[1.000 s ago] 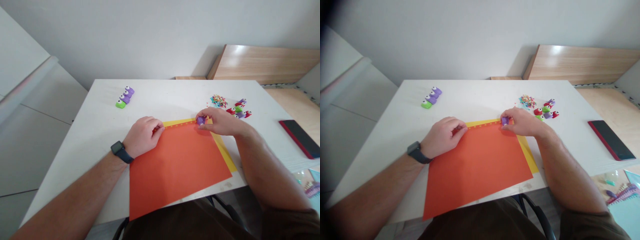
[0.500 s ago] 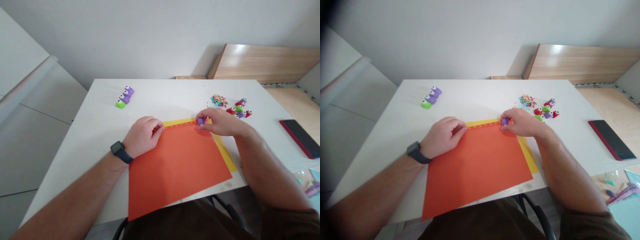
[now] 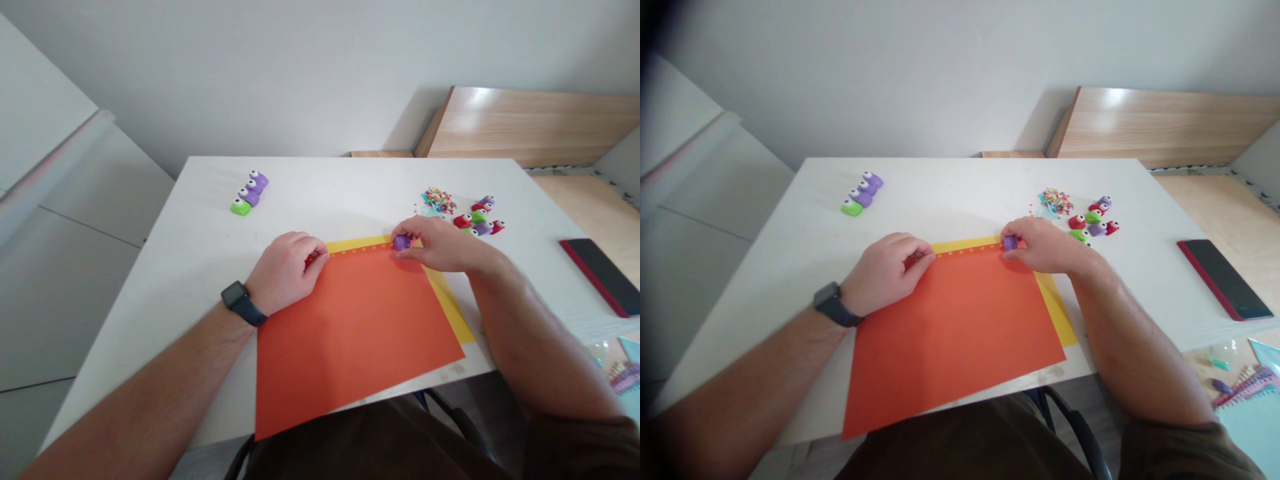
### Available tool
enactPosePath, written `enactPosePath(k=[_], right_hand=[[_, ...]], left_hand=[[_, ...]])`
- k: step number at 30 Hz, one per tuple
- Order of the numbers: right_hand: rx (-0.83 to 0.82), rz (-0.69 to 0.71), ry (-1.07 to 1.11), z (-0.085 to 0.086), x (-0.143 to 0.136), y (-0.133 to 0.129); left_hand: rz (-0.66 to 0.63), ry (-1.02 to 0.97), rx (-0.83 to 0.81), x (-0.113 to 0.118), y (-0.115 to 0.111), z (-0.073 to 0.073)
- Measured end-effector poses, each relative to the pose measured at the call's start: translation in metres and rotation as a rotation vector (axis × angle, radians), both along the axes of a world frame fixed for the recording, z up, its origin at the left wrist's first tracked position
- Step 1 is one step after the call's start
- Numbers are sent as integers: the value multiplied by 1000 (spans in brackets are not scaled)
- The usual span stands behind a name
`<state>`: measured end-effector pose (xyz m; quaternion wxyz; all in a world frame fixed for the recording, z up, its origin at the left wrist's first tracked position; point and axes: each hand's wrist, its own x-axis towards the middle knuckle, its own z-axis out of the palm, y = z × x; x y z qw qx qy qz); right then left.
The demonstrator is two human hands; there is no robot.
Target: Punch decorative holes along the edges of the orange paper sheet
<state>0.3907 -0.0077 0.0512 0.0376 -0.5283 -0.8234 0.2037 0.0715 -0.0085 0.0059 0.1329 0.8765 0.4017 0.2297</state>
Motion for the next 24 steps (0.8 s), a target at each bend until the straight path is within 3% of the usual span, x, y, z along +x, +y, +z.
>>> enactPosePath(k=[24], right_hand=[[48, 6, 26, -2, 1, 2]], left_hand=[[-1, 12, 0, -1, 0, 1]])
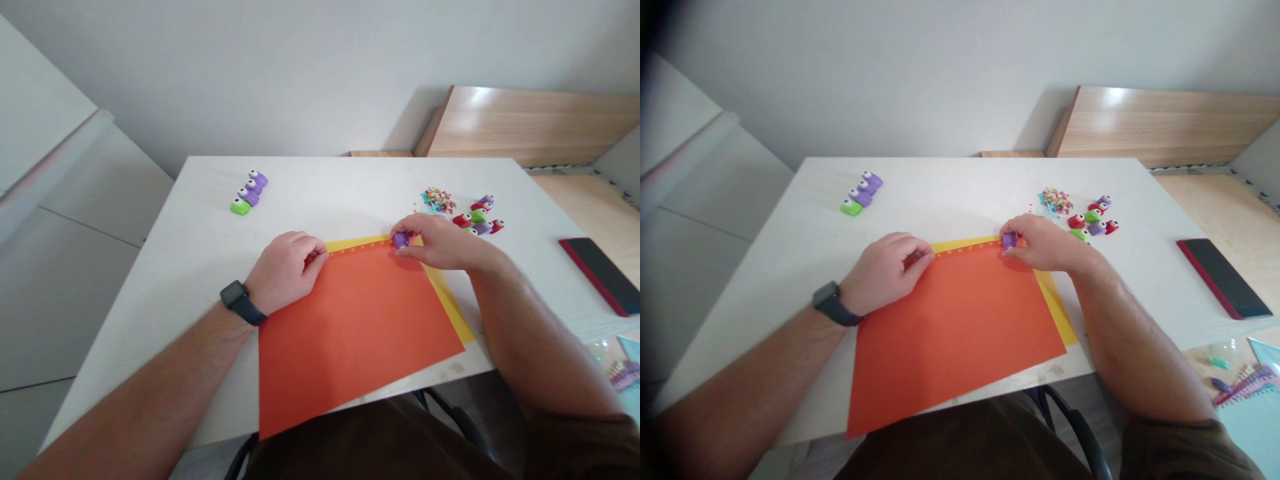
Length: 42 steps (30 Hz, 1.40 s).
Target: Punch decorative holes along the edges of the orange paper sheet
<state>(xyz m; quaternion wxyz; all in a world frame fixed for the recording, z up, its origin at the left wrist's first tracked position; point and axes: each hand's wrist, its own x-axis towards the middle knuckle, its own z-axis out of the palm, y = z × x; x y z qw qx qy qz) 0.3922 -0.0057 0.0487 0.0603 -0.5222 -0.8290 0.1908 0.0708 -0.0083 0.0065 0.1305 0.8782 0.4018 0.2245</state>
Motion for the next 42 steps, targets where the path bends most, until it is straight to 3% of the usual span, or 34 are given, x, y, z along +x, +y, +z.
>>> enactPosePath(k=[42], right_hand=[[-28, -49, -38, 2, 11, 2]], left_hand=[[4, -8, 6, -1, 0, -1]])
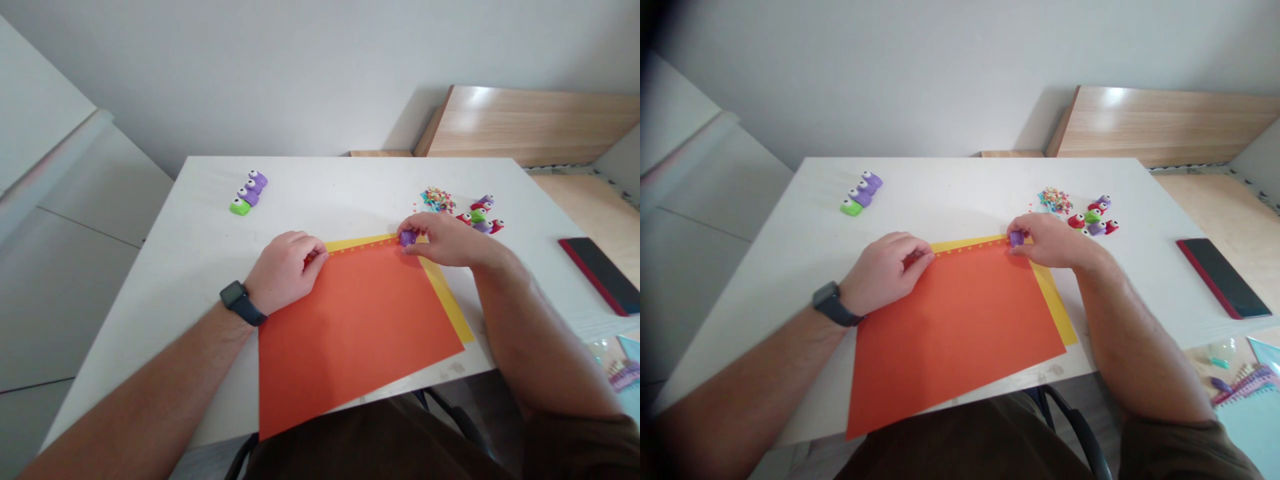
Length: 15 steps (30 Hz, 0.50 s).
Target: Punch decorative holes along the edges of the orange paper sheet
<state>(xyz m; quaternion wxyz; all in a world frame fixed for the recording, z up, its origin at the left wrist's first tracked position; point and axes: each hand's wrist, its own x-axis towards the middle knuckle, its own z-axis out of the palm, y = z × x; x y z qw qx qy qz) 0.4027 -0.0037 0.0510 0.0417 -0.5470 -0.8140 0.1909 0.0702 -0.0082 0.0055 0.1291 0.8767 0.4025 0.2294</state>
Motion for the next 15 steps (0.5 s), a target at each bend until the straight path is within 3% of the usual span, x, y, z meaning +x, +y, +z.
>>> enactPosePath(k=[15], right_hand=[[-1, 11, -23, 0, -2, 1]], left_hand=[[9, 6, -7, 1, 0, 0]])
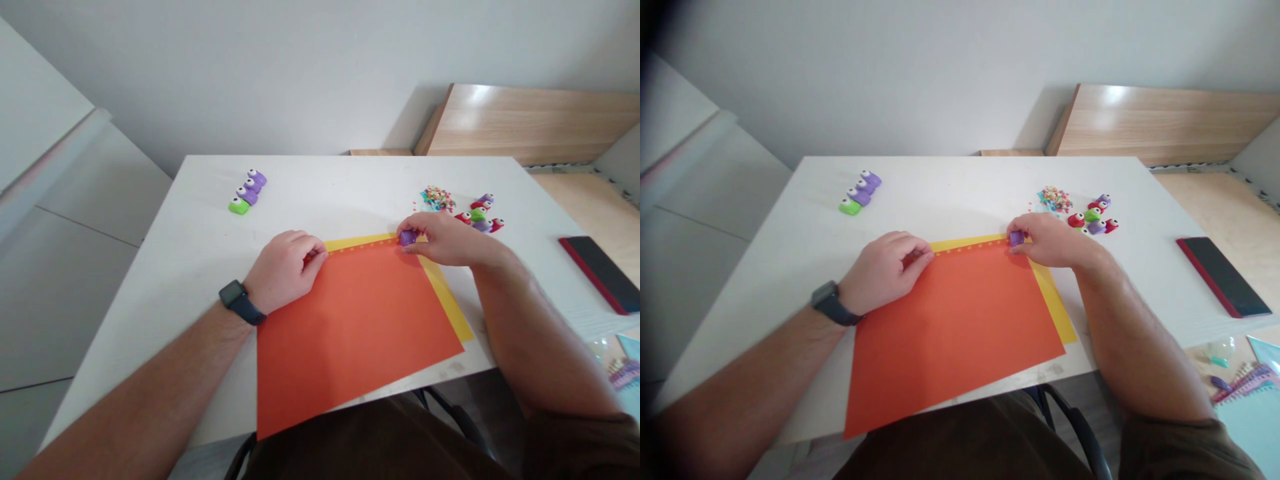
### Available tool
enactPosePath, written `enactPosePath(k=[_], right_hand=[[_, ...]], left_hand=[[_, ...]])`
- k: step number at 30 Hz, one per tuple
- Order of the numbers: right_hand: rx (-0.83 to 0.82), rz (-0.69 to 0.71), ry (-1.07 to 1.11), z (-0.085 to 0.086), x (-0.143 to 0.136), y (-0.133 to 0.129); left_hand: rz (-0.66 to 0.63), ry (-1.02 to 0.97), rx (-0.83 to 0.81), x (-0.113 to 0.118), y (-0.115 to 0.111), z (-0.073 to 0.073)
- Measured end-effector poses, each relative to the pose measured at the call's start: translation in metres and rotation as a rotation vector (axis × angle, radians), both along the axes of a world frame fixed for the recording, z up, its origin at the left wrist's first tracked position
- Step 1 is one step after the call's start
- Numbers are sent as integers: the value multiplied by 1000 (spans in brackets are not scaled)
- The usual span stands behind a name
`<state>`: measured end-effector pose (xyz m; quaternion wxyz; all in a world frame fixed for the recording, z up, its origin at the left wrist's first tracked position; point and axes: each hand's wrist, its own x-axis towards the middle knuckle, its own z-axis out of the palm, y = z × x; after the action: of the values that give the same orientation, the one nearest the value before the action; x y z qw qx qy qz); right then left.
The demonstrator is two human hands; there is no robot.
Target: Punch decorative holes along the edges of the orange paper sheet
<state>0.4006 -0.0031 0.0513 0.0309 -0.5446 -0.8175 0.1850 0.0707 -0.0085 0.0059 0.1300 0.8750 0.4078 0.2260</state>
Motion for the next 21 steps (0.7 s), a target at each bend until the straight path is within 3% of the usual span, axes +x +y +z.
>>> enactPosePath(k=[21], right_hand=[[14, 4, 9, -2, 2, 1]], left_hand=[[-3, 3, 4, 0, 1, -1]])
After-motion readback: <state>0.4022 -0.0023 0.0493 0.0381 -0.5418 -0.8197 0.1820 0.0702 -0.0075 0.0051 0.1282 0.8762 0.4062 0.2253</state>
